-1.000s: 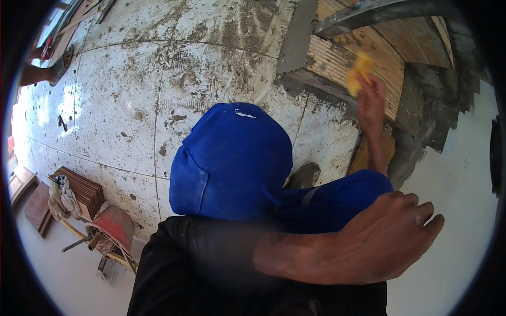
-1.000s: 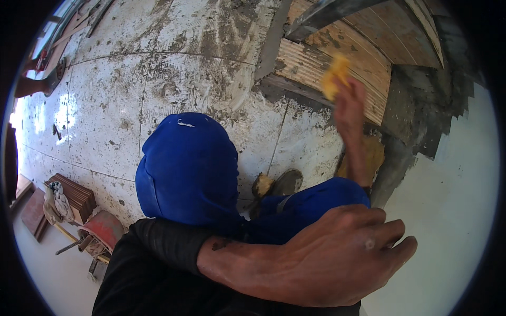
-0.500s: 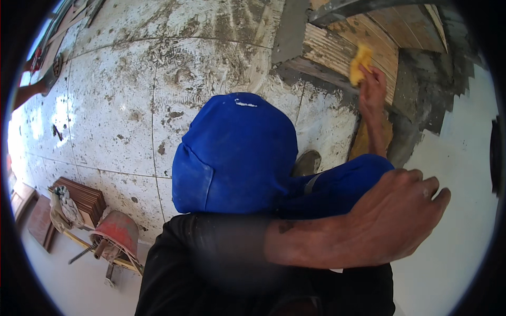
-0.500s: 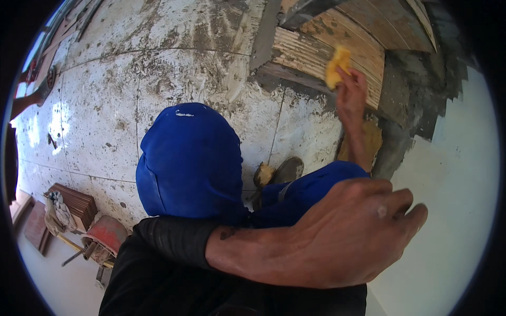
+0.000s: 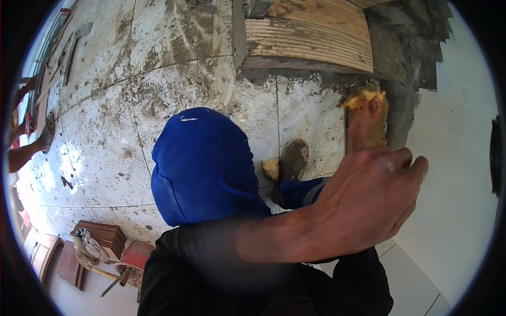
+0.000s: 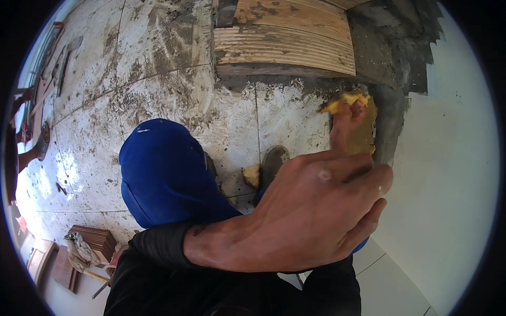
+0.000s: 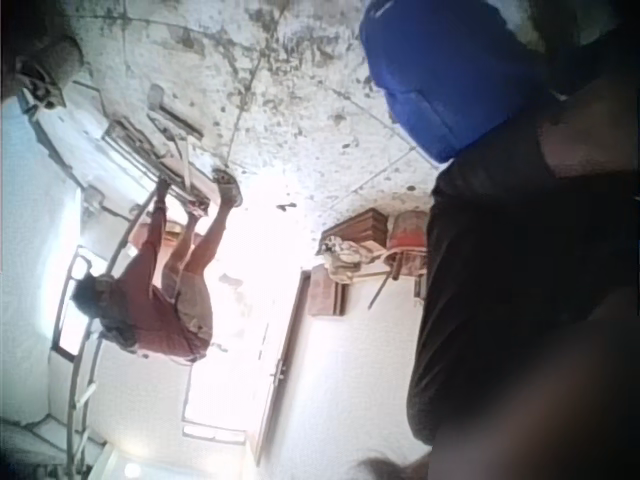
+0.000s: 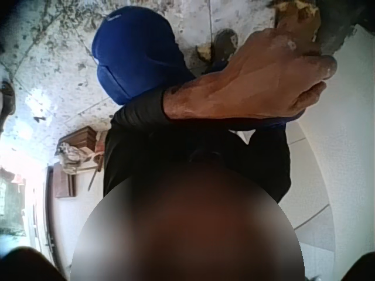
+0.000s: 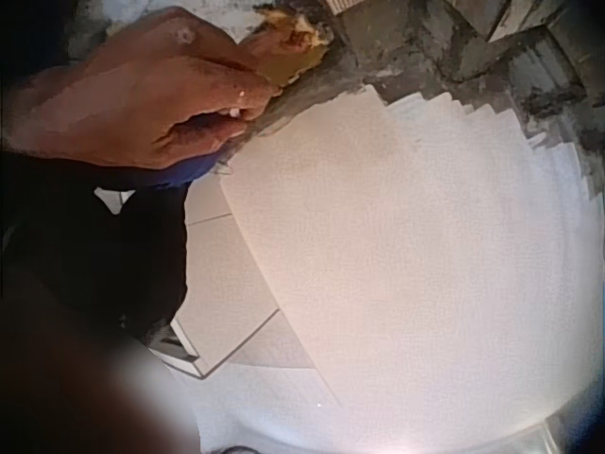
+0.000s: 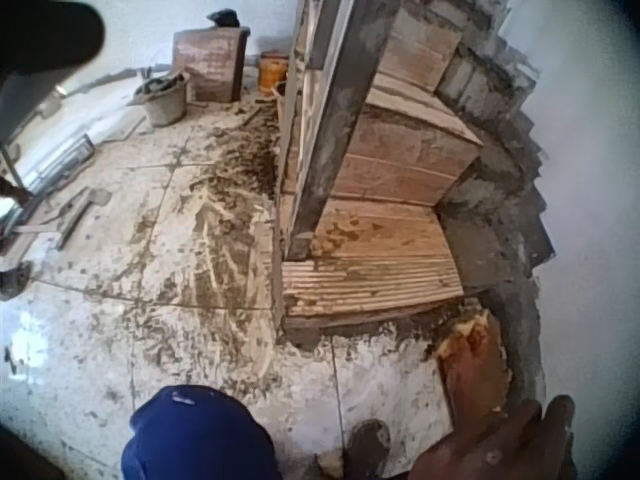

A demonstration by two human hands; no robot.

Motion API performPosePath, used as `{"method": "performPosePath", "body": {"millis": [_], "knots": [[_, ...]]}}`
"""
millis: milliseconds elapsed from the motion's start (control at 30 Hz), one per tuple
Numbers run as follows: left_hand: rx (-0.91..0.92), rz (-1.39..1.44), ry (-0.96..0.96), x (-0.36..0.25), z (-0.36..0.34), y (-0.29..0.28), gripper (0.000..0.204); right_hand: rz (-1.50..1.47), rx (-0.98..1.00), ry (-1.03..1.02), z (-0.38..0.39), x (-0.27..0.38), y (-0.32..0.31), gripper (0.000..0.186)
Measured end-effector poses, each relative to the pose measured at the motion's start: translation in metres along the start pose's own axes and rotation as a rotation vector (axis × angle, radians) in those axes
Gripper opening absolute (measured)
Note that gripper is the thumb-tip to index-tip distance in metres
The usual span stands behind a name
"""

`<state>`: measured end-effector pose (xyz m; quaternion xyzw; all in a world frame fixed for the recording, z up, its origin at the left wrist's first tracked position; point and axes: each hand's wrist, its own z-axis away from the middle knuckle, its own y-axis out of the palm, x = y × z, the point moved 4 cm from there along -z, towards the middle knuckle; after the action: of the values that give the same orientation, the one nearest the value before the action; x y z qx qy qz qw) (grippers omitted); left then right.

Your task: Cleaning and grouting floor tiles and a squat toilet during a renovation.

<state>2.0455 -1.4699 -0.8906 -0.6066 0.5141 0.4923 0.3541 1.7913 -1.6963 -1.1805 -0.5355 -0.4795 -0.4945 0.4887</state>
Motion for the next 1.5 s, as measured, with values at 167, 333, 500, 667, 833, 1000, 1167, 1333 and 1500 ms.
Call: {"method": "performPosePath", "body": {"millis": [167,333,500,667,833,1000,1167,1333,1500], "knots": [[0.049,-0.054,-0.007,-0.001,-0.001,0.008,0.019,-0.090,-0.013,-0.020,-0.041,-0.011,0.049,0.030],[-0.055,-0.206,0.033,0.002,0.001,0.004,0.027,-0.108,-0.037,-0.083,0.021,-0.030,0.115,0.020],[-0.064,-0.237,-0.019,0.009,-0.003,0.004,0.034,0.017,-0.007,-0.112,0.063,-0.012,0.156,0.022],[-0.042,-0.253,-0.025,0.016,-0.007,0.009,0.036,0.102,0.041,-0.197,0.082,0.003,0.179,0.023],[-0.009,-0.251,-0.055,0.022,-0.012,0.012,0.034,0.252,0.100,-0.233,0.098,0.023,0.197,0.025],[0.005,-0.221,-0.044,0.023,-0.018,0.022,0.031,0.316,0.227,-0.382,0.104,0.027,0.208,0.028],[-0.052,-0.222,-0.013,0.023,-0.017,0.025,0.030,0.378,0.416,-0.650,0.135,0.031,0.245,0.028],[0.000,-0.219,-0.033,0.016,-0.013,0.025,0.030,0.329,0.942,-0.763,0.184,0.001,0.281,0.029],[-0.082,-0.185,0.030,0.019,0.000,0.025,0.032,0.212,0.973,-0.283,0.176,-0.002,0.220,0.041]]}}
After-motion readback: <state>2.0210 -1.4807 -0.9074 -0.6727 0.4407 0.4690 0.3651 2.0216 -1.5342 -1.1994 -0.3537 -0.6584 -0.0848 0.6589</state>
